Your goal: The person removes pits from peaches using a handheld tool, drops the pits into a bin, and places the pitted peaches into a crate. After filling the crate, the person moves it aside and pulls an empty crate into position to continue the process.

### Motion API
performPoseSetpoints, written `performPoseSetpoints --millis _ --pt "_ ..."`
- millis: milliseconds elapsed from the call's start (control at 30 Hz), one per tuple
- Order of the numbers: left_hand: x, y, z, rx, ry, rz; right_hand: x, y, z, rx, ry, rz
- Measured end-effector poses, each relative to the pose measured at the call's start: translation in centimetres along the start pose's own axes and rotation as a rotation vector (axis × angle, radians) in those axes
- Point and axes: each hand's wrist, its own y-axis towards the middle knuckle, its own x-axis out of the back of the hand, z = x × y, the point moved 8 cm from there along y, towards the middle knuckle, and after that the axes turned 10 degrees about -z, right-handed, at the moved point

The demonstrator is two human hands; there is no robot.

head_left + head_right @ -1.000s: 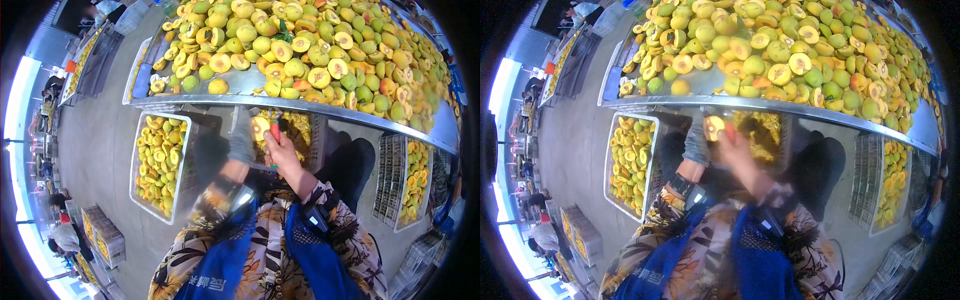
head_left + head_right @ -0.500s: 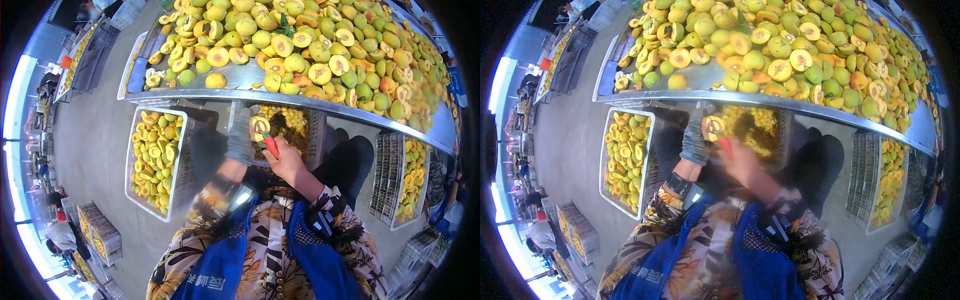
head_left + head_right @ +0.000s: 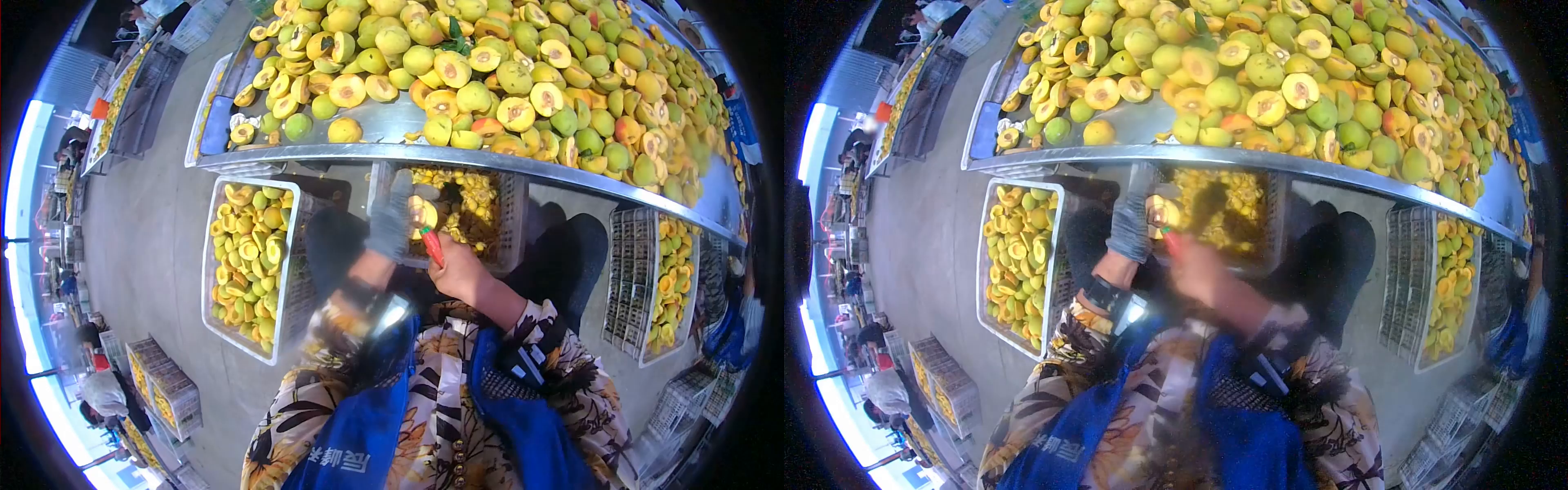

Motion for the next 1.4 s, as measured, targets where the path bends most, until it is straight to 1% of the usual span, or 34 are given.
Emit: performPoseSetpoints --millis 100,200,300,333,400,500,567,633,667,700,767,833,900,967,1000,1100,1200,1267,1300,1333,1367,1400 --pt "-1.4 -0.3 -0.7 0.133 0.071 0.065 -0.1 -0.2 0.6 -0.012 -0.025 0.072" --pt "-1.0 0.1 -0.5 0.196 0.052 0.082 0.0 0.4 0.6 0.044 0.173 -0.034" --pt "-1.6 -1.0 -0.8 0.257 -0.105 0.080 -0.5 0.6 0.2 -0.068 0.302 -0.031" --pt "-0.6 -0.7 -1.7 -0.088 -0.007 0.000 -0.8 0.7 0.1 -0.052 0.314 -0.036" --pt "-0.2 -0.9 -0.7 0.040 -0.010 -0.052 -1.4 0.6 0.2 -0.025 0.332 -0.034" --pt "-0.4 -1.6 -0.7 0.213 -0.034 -0.089 -1.2 0.2 0.6 -0.126 0.241 0.075" --pt "-0.5 -1.7 -0.4 0.296 -0.089 -0.069 -1.4 -0.3 0.9 -0.264 0.413 0.230" --pt "-1.0 -1.9 -1.1 0.217 -0.033 -0.026 -1.2 -0.1 1.1 -0.135 0.426 0.197" --pt "-1.2 -2.0 -1.4 0.178 -0.005 -0.004 -1.2 0.1 0.8 0.064 0.352 0.086" --pt "-1.1 -1.9 -1.0 0.224 0.017 0.020 -0.2 0.0 2.6 0.260 0.274 -0.023" --pt "-0.7 -1.6 -0.4 0.316 0.065 0.072 -1.2 -0.3 1.8 -0.065 0.401 0.191" --pt "-0.8 -1.9 -0.7 0.295 -0.018 0.042 -1.3 -1.4 2.8 -0.358 0.634 0.400" --pt "-1.1 -1.9 -1.1 0.242 -0.074 0.046 -2.0 -3.0 3.9 -0.634 0.977 0.605" --pt "-1.4 -1.9 -1.4 0.164 -0.101 0.085 -2.3 -3.0 3.8 -0.625 1.008 0.620" --pt "-1.3 -1.7 -1.1 0.169 -0.070 0.084 -2.3 -2.9 3.8 -0.618 1.023 0.625" --pt "-1.3 -1.6 0.6 0.333 -0.251 0.102 -2.5 -3.0 3.6 -0.660 1.063 0.708" --pt "-1.0 -1.1 1.0 0.347 -0.276 0.090 -3.7 -2.6 3.3 -0.670 1.192 0.724" --pt "0.2 0.2 1.8 0.296 -0.244 -0.060 -4.4 -2.0 2.6 -0.663 1.160 0.660" --pt "0.9 0.5 1.2 0.253 -0.283 -0.157 -4.5 -1.8 2.4 -0.662 1.151 0.626" --pt "1.6 0.8 0.6 0.205 -0.316 -0.251 -3.6 -1.5 3.4 -0.532 1.123 0.616" --pt "4.1 2.3 2.1 0.298 -0.418 -0.331 -2.7 -1.4 4.3 -0.454 1.175 0.625" --pt "5.8 2.4 0.7 0.254 -0.413 -0.333 -1.6 -1.4 5.0 -0.379 1.223 0.638"
